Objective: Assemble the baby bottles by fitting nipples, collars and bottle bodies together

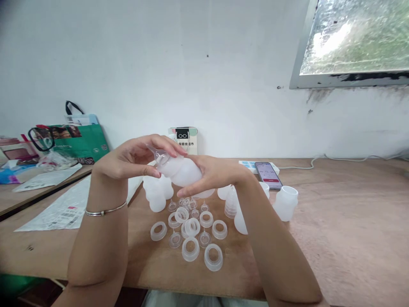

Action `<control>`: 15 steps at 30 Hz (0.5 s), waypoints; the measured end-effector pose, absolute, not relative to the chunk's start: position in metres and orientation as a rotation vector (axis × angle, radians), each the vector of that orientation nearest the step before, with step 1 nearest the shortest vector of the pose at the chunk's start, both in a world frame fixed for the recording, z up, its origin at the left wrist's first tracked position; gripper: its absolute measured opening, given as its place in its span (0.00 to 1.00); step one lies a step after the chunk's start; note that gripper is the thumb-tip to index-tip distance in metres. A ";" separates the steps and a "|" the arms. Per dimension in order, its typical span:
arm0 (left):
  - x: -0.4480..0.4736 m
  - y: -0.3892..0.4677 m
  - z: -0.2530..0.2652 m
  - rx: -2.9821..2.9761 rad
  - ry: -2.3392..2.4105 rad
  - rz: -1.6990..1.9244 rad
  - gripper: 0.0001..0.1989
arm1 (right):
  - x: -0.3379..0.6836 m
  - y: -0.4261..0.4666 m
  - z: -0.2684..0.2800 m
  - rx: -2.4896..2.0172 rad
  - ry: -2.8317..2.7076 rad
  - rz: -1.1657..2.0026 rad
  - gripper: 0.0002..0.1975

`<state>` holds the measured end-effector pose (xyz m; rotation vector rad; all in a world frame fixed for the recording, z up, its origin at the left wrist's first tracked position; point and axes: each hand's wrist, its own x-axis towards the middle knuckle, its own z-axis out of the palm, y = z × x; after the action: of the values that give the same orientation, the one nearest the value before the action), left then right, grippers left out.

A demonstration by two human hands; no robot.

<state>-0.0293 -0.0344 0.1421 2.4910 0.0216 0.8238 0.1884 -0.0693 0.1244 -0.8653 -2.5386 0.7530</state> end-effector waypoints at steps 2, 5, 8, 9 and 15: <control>-0.028 -0.034 0.143 2.502 -0.023 0.726 0.21 | 0.191 -0.067 0.125 -0.812 -2.573 0.815 0.21; -0.027 -0.036 0.144 2.516 0.037 0.708 0.29 | 0.192 -0.067 0.126 -0.814 -2.521 0.823 0.21; -0.024 -0.039 0.144 2.482 0.139 0.866 0.32 | 0.192 -0.068 0.126 -0.859 -2.460 0.811 0.24; -0.022 -0.040 0.144 2.473 0.202 0.934 0.30 | 0.193 -0.068 0.125 -0.883 -2.447 0.791 0.25; -0.014 -0.050 0.142 2.517 0.747 1.129 0.17 | 0.197 -0.068 0.125 -1.033 -2.400 0.656 0.23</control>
<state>-0.0138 -0.0502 0.1422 2.5165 0.7466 1.1288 0.1970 -0.0680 0.1249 -1.0330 -2.3998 0.6558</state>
